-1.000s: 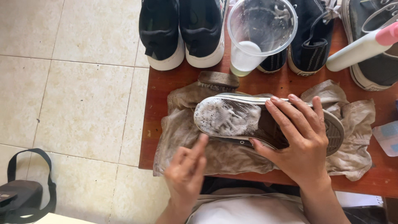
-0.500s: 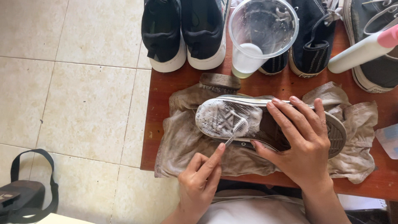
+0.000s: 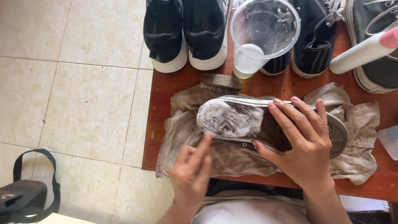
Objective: The person scrubs the sole of a sneaker with a toothbrush and soapy water, repeatedly dipping the brush to reapply foam and working across the tread pattern.
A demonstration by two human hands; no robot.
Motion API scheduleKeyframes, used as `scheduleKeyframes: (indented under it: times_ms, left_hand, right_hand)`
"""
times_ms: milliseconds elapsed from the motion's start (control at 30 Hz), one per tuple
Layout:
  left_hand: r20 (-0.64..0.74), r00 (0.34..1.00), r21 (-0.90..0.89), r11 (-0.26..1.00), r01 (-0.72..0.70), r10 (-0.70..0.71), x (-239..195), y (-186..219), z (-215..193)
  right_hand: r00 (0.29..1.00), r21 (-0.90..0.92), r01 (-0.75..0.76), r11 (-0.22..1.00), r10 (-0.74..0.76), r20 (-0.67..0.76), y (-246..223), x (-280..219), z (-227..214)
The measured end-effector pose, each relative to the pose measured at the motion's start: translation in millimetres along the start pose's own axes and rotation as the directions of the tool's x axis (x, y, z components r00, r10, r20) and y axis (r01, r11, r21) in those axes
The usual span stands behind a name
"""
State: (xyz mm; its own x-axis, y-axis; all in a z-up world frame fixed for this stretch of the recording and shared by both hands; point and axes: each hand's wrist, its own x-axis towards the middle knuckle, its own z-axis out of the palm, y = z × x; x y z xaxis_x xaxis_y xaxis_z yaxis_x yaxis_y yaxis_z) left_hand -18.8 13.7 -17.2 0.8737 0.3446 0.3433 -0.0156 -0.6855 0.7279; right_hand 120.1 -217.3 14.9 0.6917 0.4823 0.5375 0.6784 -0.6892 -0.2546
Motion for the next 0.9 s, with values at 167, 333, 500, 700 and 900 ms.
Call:
scheduleKeyframes:
  times_ms: [167, 333, 500, 700, 900]
  left_hand:
    - [0.064, 0.995, -0.026, 0.997, -0.071, 0.073, -3, -6, 7]
    - [0.067, 0.997, -0.011, 0.999, -0.033, 0.034, 3, 10, 0]
    - [-0.048, 0.998, 0.014, 0.999, -0.050, 0.051, 11, -6, 6]
    - [0.189, 0.979, -0.008, 0.997, -0.072, 0.072, 4, 14, 6]
    - [0.127, 0.989, -0.015, 0.997, -0.073, 0.075, 5, 13, 8]
  right_hand:
    - [1.000, 0.014, 0.002, 1.000, -0.002, 0.004, 1, 0, 1]
    - [1.000, 0.018, 0.000, 1.000, 0.000, 0.005, 0, 1, -1]
    - [1.000, 0.015, 0.003, 1.000, -0.003, -0.006, 1, 0, 1]
    - [1.000, 0.017, -0.004, 1.000, 0.004, 0.007, 1, -1, 0]
    - [1.000, 0.009, -0.002, 1.000, 0.002, 0.008, 1, 0, -1]
